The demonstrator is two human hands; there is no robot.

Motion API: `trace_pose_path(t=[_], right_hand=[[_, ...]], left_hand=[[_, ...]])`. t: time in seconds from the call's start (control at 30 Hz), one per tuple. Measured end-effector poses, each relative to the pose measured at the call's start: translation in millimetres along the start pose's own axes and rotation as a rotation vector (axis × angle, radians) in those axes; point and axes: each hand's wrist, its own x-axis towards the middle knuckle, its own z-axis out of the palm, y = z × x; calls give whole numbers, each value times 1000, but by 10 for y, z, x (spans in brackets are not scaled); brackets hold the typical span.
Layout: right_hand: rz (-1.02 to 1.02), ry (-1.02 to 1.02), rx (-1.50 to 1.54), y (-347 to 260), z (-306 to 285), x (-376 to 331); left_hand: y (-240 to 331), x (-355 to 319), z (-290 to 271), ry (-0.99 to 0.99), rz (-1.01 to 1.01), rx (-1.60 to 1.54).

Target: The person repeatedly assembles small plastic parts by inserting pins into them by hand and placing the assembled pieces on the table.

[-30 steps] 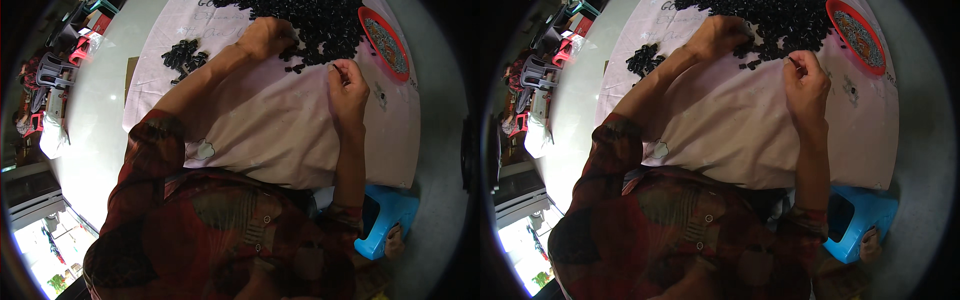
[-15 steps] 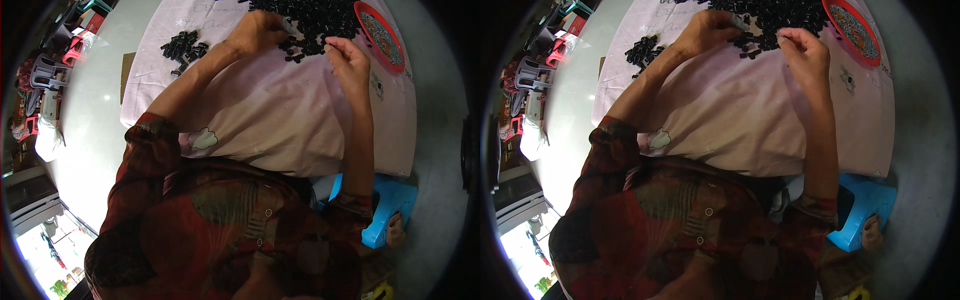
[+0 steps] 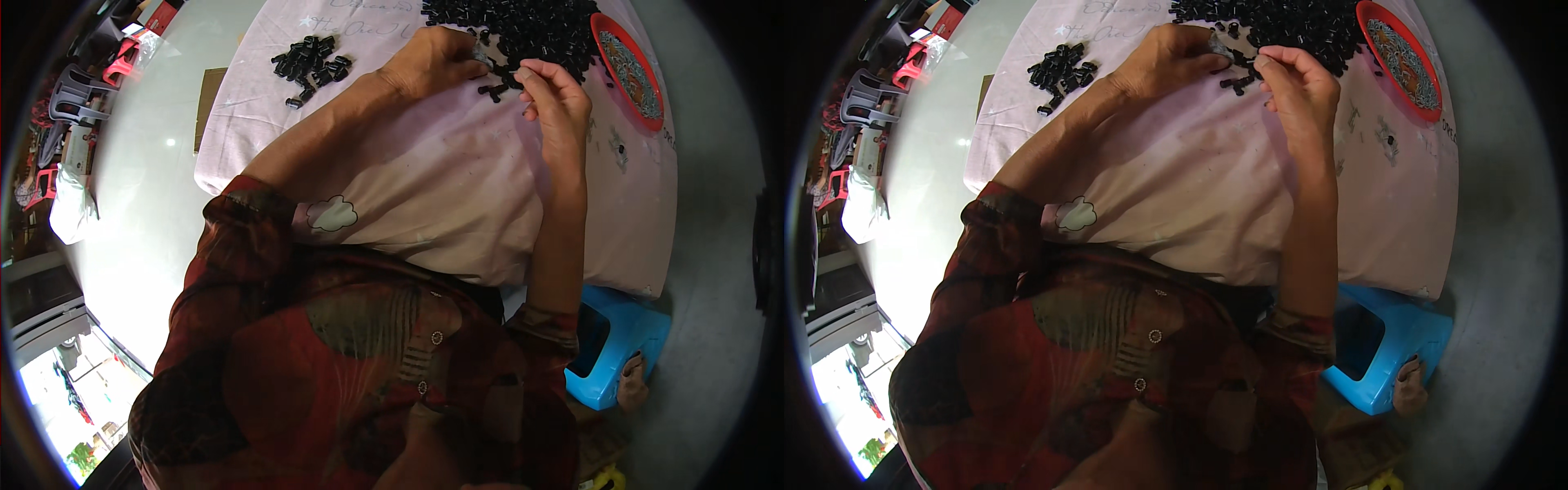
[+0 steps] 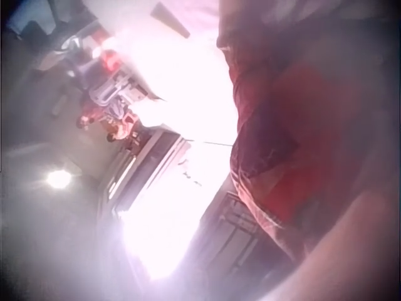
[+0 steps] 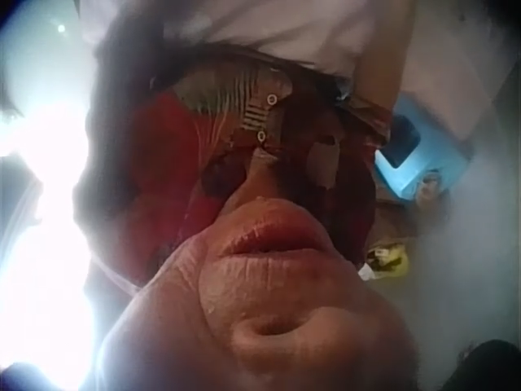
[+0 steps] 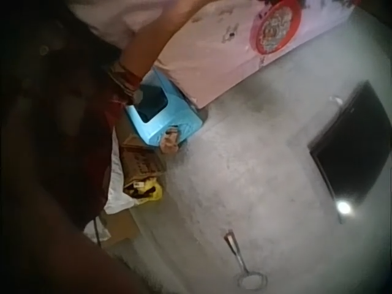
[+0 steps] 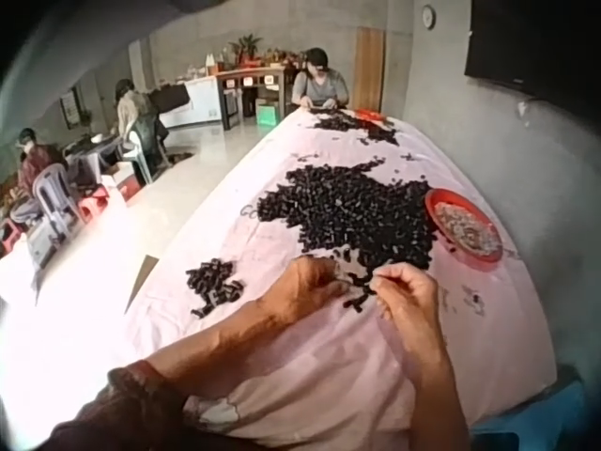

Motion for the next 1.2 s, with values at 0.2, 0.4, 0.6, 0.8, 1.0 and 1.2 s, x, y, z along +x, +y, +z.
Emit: trace_pose_path(t=[0.2,0.4,0.6,0.8,1.0,1.2], right_hand=[[3,-34,-62,84,53,16],[14,63,-124,36,-16,30],[8,50,-81,87,24,15],[-24,54,-78,70,24,-7],[-26,34,57,-56,51,-65],[-120,-26,167,-118,131,-138]], left_hand=[[-178,73,78,136,-51,-135],[-1,29,-116,7,68,-1],[175,-14,138,-33,24,295],[82,-6,116,-6,33,194],[75,-20,-34,5,-188,-758],[117,-105,-100,-17,-75,-906]])
